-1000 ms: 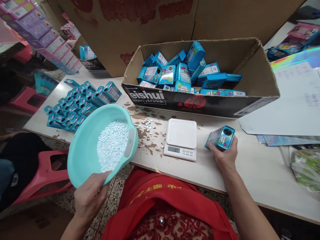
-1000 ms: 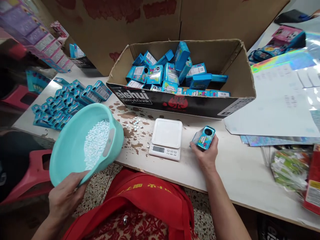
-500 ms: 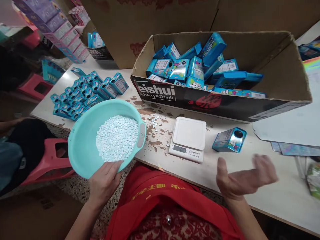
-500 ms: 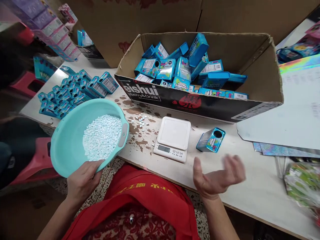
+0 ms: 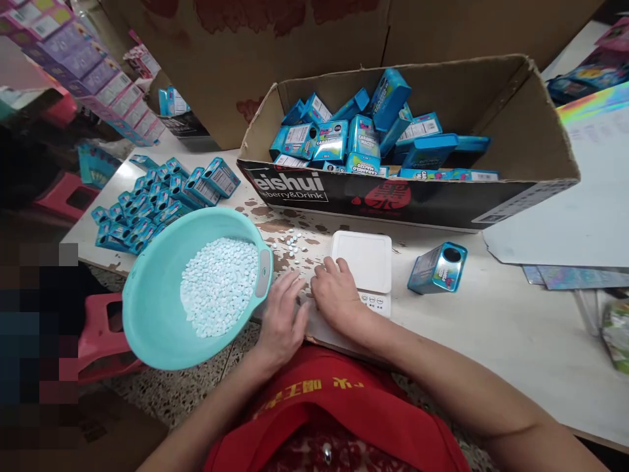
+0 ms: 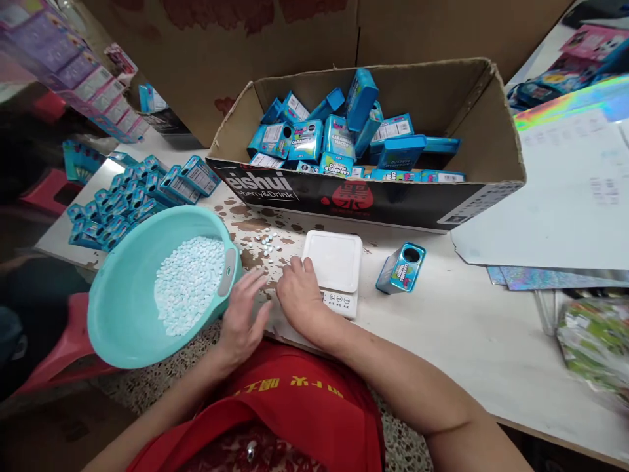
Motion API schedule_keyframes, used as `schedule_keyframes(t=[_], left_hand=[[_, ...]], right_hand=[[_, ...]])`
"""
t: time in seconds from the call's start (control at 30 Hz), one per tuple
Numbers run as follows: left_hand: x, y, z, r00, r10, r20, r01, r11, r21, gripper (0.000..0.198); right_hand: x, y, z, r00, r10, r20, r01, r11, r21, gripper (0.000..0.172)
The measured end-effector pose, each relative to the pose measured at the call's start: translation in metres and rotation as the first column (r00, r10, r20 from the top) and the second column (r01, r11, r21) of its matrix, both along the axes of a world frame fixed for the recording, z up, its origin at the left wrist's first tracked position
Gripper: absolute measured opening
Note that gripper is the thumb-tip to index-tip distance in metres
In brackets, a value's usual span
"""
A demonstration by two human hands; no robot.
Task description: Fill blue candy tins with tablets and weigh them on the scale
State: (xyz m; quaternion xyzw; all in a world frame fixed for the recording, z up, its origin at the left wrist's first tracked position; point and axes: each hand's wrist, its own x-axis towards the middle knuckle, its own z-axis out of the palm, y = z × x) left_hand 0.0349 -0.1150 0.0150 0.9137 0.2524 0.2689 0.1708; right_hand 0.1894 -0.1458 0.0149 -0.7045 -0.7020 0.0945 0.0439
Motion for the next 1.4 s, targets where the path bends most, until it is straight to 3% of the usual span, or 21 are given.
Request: schedule_keyframes(t=[0.1, 0.23, 0.37, 0.43, 0.5, 0.6, 0.7, 0.83, 1.0, 1.13, 1.4], left_hand=[[0.03, 0.017, -0.029, 0.991, 0.116, 0.068, -0.108, 0.988, -0.112, 0.045], [0.045, 0.05, -0.06, 0.936, 0.345, 0.074, -0.327, 0.927, -0.186, 0.049], [0.063, 0.075, -0.076, 0.888, 0.451, -0.09, -0.459, 0.881, -0.113, 0.064], [0.074, 0.084, -0.077, 0.879, 0.443, -0.18, -0.457, 0.889, -0.043, 0.068], [0.083, 0.092, -0.074, 0.872, 0.426, -0.242, -0.435, 0.9, 0.018, 0.059], [0.09, 0.1, -0.065, 0.856, 0.433, -0.282, -0.427, 0.9, 0.086, 0.034], [0.091, 0.105, -0.059, 0.828, 0.462, -0.317, -0.439, 0.887, 0.147, 0.027], [0.092, 0.102, -0.058, 0.78, 0.477, -0.405, -0.436, 0.878, 0.196, 0.027], [0.09, 0.09, -0.058, 0.784, 0.368, -0.499, -0.318, 0.93, 0.185, 0.032], [0.089, 0.088, -0.056, 0.804, 0.329, -0.495, -0.3, 0.944, 0.14, 0.036], [0.088, 0.087, -0.056, 0.864, 0.309, -0.398, -0.32, 0.947, 0.04, 0.023]], right_hand=[[0.007, 0.008, 0.003, 0.998, -0.056, -0.021, 0.055, 0.997, -0.046, 0.02], [0.014, 0.015, 0.0, 1.0, -0.025, -0.009, 0.025, 0.999, -0.048, 0.023], [0.017, 0.007, -0.004, 0.996, -0.04, -0.082, 0.049, 0.991, 0.122, 0.014], [0.02, -0.002, -0.003, 0.985, -0.085, -0.148, 0.121, 0.959, 0.258, 0.01], [0.026, -0.011, -0.001, 0.967, -0.104, -0.231, 0.184, 0.914, 0.361, 0.007], [0.034, -0.02, 0.001, 0.941, -0.07, -0.331, 0.22, 0.869, 0.443, 0.008], [0.039, -0.022, 0.001, 0.929, -0.022, -0.369, 0.214, 0.846, 0.488, 0.009], [0.039, -0.021, -0.005, 0.906, -0.012, -0.423, 0.238, 0.841, 0.486, 0.009], [0.039, -0.02, -0.011, 0.882, 0.003, -0.471, 0.251, 0.844, 0.475, 0.009], [0.041, -0.021, -0.015, 0.878, 0.013, -0.479, 0.243, 0.85, 0.468, 0.008], [0.044, -0.024, -0.018, 0.85, 0.026, -0.526, 0.258, 0.851, 0.458, 0.01]])
